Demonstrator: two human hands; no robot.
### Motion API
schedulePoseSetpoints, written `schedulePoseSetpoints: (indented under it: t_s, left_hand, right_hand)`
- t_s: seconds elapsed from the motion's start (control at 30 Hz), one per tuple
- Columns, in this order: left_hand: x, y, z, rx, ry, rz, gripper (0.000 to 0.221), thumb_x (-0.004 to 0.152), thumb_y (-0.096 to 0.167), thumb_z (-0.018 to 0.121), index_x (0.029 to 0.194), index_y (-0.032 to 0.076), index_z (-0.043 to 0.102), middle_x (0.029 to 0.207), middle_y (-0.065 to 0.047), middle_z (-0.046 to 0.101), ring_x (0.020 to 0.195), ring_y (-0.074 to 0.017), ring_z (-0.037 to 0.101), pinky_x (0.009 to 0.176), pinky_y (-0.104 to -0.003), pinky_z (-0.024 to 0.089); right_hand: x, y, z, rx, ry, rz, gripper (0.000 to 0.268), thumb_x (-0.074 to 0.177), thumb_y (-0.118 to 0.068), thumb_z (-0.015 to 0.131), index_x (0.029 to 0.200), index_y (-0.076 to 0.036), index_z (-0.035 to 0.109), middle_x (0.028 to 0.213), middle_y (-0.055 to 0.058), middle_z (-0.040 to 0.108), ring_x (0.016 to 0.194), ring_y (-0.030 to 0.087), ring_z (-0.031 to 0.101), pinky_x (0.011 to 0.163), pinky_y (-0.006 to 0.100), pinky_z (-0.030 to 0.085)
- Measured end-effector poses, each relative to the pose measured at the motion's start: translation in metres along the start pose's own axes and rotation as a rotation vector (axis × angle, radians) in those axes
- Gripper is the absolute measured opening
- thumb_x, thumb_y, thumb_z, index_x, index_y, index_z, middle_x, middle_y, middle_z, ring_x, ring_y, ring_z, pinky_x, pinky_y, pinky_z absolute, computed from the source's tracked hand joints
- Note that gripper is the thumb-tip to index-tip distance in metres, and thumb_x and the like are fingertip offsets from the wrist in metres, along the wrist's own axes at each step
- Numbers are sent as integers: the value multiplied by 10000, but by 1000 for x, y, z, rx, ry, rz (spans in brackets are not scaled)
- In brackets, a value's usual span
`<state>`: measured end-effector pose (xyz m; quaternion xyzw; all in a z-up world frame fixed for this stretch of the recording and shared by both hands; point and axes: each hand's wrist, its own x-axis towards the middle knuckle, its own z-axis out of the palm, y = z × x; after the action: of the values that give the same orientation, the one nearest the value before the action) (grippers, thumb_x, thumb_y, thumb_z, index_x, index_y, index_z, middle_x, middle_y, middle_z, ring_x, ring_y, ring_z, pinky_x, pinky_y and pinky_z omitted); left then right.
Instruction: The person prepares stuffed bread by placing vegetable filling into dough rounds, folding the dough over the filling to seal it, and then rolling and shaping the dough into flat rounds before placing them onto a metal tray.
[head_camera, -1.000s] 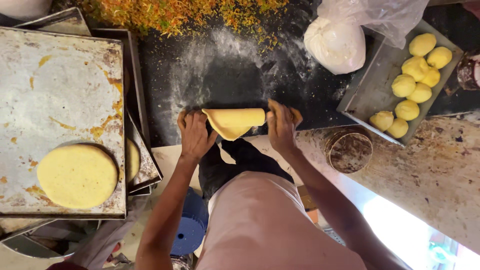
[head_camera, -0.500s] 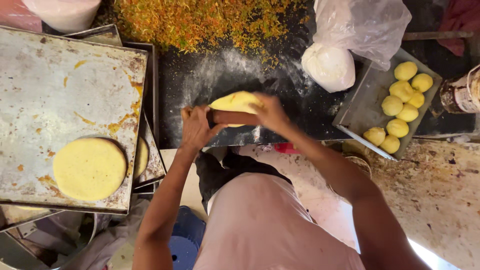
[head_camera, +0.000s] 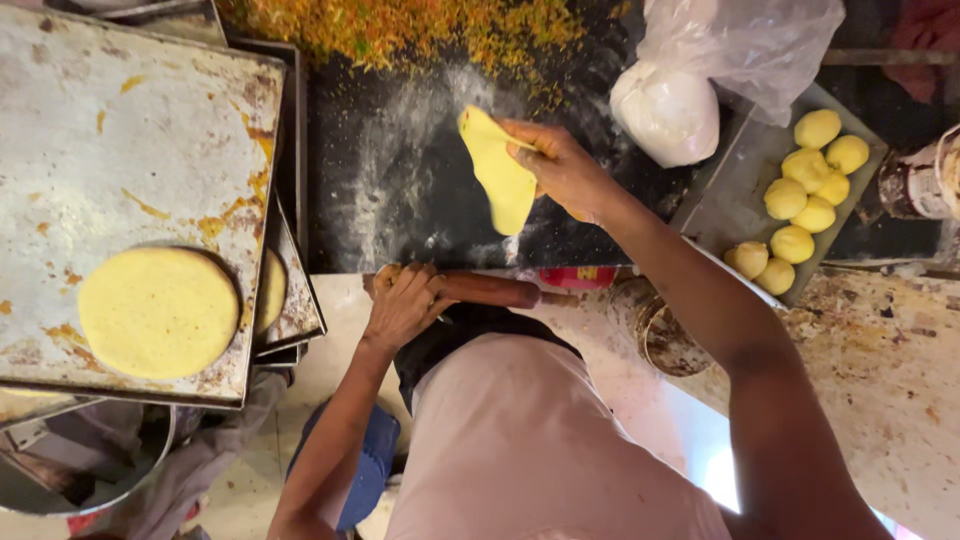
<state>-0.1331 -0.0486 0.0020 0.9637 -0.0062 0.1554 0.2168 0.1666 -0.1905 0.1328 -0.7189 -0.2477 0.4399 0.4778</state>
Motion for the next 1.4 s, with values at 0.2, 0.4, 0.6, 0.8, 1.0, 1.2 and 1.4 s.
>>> schedulePoseSetpoints:
  t_s: [0.2,0.4,0.6,0.8,1.0,1.2,1.4]
  left_hand:
    - [-4,6,-4,-82,82,14,484,841,401,806,1175,110,610,1196,-59,651,1160,-248,595,1021,-522,365]
    - [30,-6,-29,-161,100,-86,479,857,465,828,1107,116,617,993,-79,648,940,-305,591,911,-513,362]
    - [115,-82,-4,-16,121,-74,520,1056,563,604,1131,49,626,1036,-137,659,976,-313,610,906,-498,387]
    - [214,-151,41,82,42,-248,532,1136,505,396,1085,17,602,967,-222,645,696,-371,647,580,-478,511]
    - [271,-198,46,168,76,-139,529,1189,532,403,1271,42,585,908,-210,701,717,-419,699,569,-515,539]
    - [242,-164,18,97,1,-158,713,1151,683,385,1155,1,591,921,-224,681,720,-355,687,594,-455,555]
    - [136,-98,9,136,-67,-181,780,961,760,473,1082,0,599,1020,-200,597,955,-384,566,913,-523,413]
  right_hand:
    - [15,62,23,525,150,73,449,1040,-201,568,1475,-108,505,1256,10,673,1057,114,694,791,354,663]
    - [-29,85,23,-461,536,-328,364,1026,-179,643,1377,-105,583,1290,129,647,1102,302,667,877,438,612]
    - [-7,99,7,-786,555,-390,110,1065,-137,616,1155,-100,667,1025,138,725,975,369,672,867,471,539]
    - [113,125,-42,-899,748,-447,118,1074,-167,589,1084,-63,644,848,165,707,729,397,681,617,525,516]
    - [173,136,-108,-1074,705,-513,134,1023,-178,593,1015,-54,640,810,222,682,715,447,663,620,536,528]
    - [114,109,-88,-888,833,-563,174,1112,-198,577,1051,-43,628,871,215,691,802,445,674,663,538,514]
    - [10,126,33,-952,791,-390,148,1089,-202,551,1119,-93,647,965,123,711,877,351,678,795,492,497]
